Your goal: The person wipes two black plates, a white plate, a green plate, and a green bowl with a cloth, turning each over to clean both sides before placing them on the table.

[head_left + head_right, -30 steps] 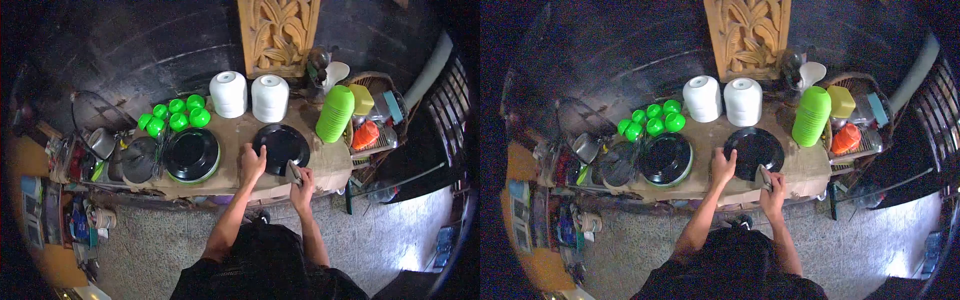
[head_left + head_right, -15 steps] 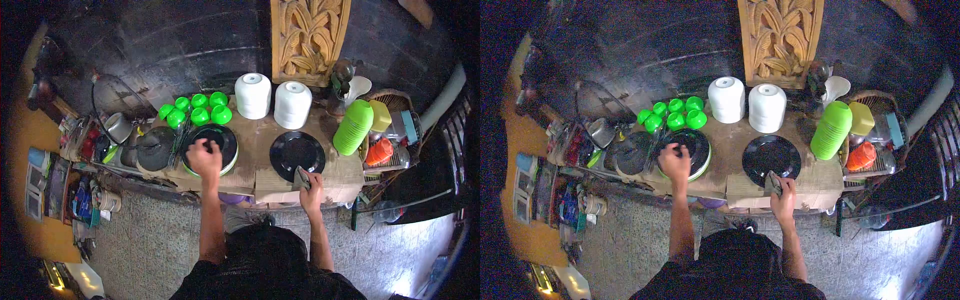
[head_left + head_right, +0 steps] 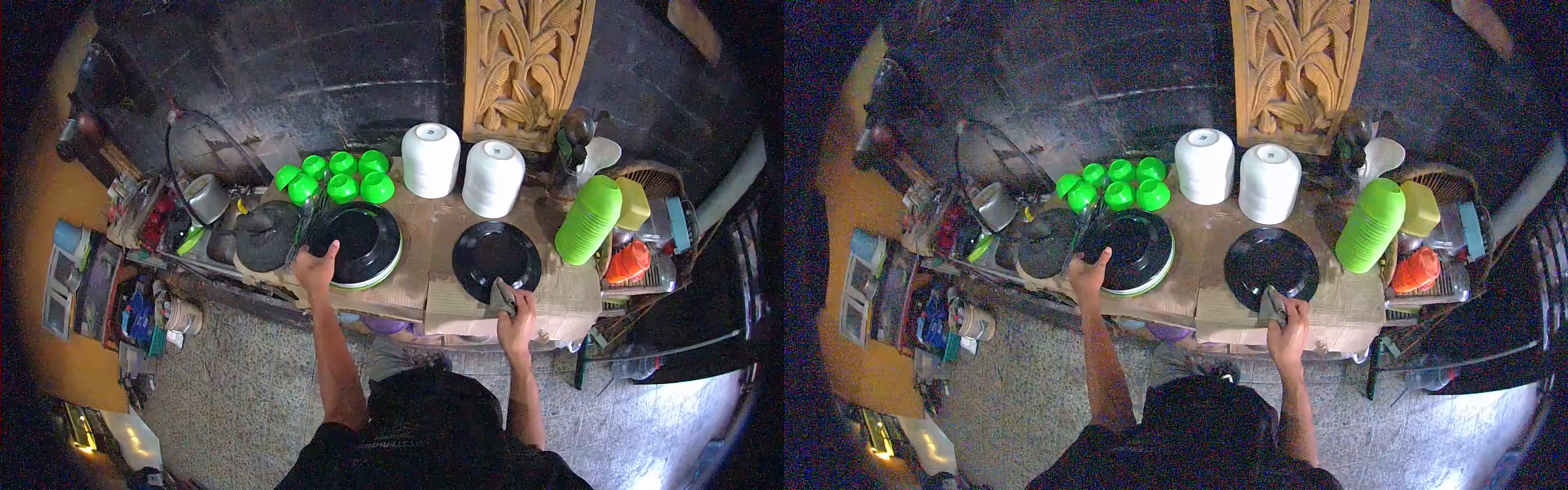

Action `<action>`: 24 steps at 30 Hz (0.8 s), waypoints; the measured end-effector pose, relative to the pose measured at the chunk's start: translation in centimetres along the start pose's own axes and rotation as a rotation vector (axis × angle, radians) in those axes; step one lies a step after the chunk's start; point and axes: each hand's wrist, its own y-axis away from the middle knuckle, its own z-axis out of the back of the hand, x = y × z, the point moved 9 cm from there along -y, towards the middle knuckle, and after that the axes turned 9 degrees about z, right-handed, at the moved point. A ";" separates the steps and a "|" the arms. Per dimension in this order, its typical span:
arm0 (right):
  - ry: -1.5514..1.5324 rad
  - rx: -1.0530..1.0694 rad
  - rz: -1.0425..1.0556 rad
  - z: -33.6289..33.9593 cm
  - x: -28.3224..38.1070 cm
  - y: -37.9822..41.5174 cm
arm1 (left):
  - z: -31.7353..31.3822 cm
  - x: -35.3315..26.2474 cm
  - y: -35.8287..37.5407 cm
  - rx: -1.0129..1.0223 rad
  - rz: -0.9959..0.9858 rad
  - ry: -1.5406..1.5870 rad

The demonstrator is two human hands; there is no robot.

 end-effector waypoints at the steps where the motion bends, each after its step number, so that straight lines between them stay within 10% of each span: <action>1: -0.005 0.004 -0.002 0.0 0.1 0.0 | 0.0 0.0 -0.1 0.000 -0.003 -0.001; 24: 0.027 -0.032 0.005 -0.3 -0.9 0.5 | 2.0 -2.3 2.1 -0.144 -0.152 0.159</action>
